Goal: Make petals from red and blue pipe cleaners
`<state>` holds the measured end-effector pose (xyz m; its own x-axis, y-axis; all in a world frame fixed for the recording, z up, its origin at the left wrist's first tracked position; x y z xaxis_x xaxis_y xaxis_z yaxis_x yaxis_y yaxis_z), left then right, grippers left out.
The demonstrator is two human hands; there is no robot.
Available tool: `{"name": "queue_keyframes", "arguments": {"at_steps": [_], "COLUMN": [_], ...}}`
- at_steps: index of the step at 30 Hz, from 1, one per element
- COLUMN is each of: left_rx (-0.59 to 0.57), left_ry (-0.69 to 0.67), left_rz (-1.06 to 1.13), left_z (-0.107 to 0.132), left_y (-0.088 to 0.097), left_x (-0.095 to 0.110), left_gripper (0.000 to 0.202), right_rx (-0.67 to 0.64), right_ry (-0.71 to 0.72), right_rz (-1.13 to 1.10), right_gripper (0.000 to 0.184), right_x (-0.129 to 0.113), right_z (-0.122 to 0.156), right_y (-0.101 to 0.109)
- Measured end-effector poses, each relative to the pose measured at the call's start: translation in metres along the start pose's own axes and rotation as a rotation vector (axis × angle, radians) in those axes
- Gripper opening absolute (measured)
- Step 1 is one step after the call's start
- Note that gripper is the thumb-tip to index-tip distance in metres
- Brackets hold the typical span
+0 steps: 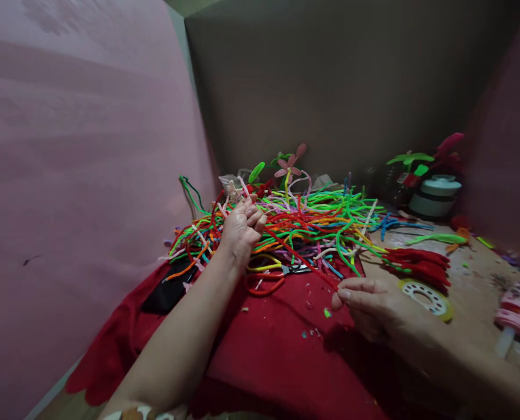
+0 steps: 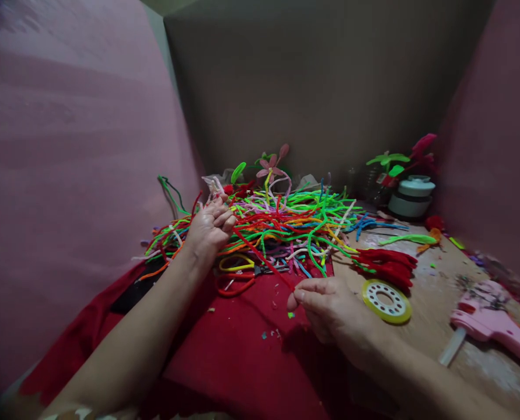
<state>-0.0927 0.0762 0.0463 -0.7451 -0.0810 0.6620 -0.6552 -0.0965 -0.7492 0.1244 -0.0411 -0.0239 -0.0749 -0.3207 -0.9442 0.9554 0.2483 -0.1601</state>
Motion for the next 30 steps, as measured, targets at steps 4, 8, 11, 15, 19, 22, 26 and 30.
{"name": "queue_keyframes", "arguments": {"at_steps": [4, 8, 11, 15, 19, 22, 26, 30], "left_rx": [-0.014, -0.13, -0.241, -0.388, -0.402, -0.275, -0.125, -0.061], "left_ry": [-0.02, -0.001, 0.047, 0.173, 0.182, 0.112, 0.081, 0.105], "left_rz": [0.015, 0.096, 0.038, -0.255, -0.497, -0.512, -0.372, -0.266], "left_z": [0.0, 0.003, 0.012, 0.026, 0.031, 0.03, 0.035, 0.045], "left_y": [-0.001, -0.006, -0.012, -0.014, -0.01, -0.01, -0.014, -0.017], "left_x": [0.003, 0.0, -0.009, -0.026, -0.039, -0.044, -0.052, -0.064], "left_gripper": [0.023, 0.02, 0.015, 0.02, 0.015, 0.015, 0.01, 0.009], "right_rx": [0.021, 0.103, 0.143, 0.103, 0.107, 0.109, 0.08, 0.089], "right_ry": [0.028, 0.067, 0.12, 0.132, 0.165, 0.188, 0.288, 0.307], "right_rz": [0.015, -0.056, -0.091, -0.136, -0.135, -0.231, -0.432, -0.356], "right_gripper": [0.024, 0.02, 0.018, 0.02, 0.018, 0.017, 0.034, 0.046], "right_x": [-0.005, -0.009, -0.011, -0.01, -0.009, -0.014, -0.024, -0.02], "right_z": [0.004, 0.002, 0.0, -0.003, -0.005, -0.003, 0.004, -0.001], "right_y": [0.0, 0.009, 0.018, 0.026, 0.03, 0.033, 0.032, 0.022]}}
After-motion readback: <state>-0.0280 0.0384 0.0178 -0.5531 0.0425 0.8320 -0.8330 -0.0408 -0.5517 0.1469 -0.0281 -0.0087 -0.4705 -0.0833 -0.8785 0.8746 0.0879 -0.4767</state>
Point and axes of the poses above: each hand's wrist, its own z-axis away from the middle knuckle, its own y-axis out of the back of the hand, x = y × z, the point moved 1 cm from there along -z, towards the middle knuckle, and after that the axes turned 7 degrees about x, right-handed, at the moved point
